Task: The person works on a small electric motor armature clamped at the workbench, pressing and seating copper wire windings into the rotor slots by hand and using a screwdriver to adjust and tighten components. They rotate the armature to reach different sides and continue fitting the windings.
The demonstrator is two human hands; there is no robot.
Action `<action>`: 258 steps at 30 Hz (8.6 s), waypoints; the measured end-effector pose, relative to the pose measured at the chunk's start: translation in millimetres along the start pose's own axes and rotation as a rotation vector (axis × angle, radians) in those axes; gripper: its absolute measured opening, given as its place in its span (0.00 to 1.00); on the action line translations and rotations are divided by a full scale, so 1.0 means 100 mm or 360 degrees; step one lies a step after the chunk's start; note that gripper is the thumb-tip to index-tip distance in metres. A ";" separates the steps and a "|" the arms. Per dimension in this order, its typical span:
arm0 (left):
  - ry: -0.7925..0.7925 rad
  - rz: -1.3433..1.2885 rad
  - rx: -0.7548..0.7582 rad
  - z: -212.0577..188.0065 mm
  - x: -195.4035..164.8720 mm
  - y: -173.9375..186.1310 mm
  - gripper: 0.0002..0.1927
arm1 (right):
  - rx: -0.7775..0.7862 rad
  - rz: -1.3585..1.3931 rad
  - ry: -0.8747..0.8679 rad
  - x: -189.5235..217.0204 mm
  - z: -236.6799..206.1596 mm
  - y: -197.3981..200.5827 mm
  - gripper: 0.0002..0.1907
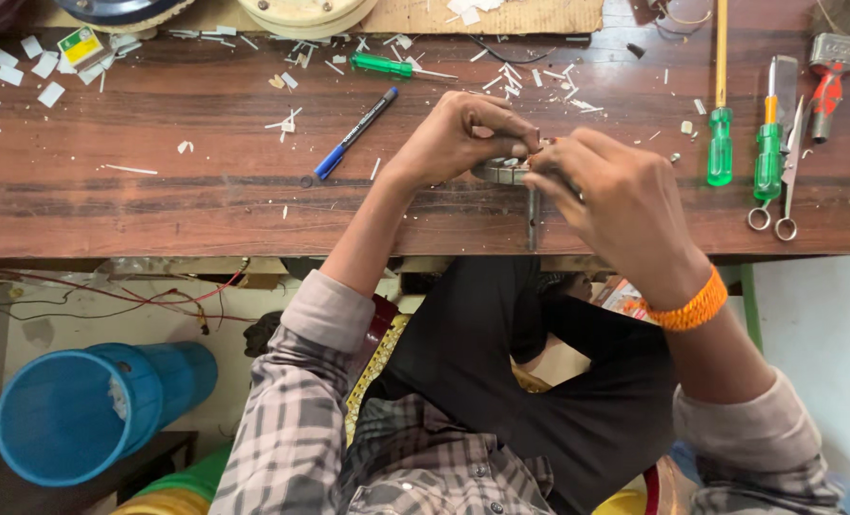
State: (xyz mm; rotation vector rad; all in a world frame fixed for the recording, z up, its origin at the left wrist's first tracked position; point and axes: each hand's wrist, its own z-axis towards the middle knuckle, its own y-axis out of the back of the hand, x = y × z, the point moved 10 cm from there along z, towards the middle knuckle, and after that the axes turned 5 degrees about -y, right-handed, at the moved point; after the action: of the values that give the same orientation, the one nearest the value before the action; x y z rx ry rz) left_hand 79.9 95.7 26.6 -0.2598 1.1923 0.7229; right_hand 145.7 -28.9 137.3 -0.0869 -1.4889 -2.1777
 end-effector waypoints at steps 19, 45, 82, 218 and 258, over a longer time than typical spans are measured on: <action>-0.0638 0.0936 -0.0184 -0.25 -0.73 -0.21 0.33 | -0.0419 0.0464 -0.0467 -0.52 -0.75 -0.60 0.03; -0.0632 0.1212 -0.0462 -0.38 -0.70 -0.29 0.20 | -0.0300 0.0360 -0.0281 -0.34 -0.20 0.15 0.07; -0.0330 0.0205 0.0044 0.03 -0.23 -0.02 0.08 | -0.0060 0.0243 -0.0200 -0.12 -0.08 -0.03 0.09; -0.0817 0.1296 -0.0288 -0.57 -0.80 -0.38 0.23 | -0.0338 0.0454 -0.0616 -0.43 -0.43 0.10 0.04; -0.0120 -0.0074 0.0180 -0.05 -0.05 -0.05 0.09 | -0.0138 0.0370 -0.0248 0.07 -0.14 -0.06 0.08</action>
State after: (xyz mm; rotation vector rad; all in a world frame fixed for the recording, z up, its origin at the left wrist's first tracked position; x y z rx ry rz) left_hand 78.5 87.0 28.5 -0.1639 1.1478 0.6175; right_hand 140.1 -42.7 128.9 -0.4458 -1.3884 -2.0841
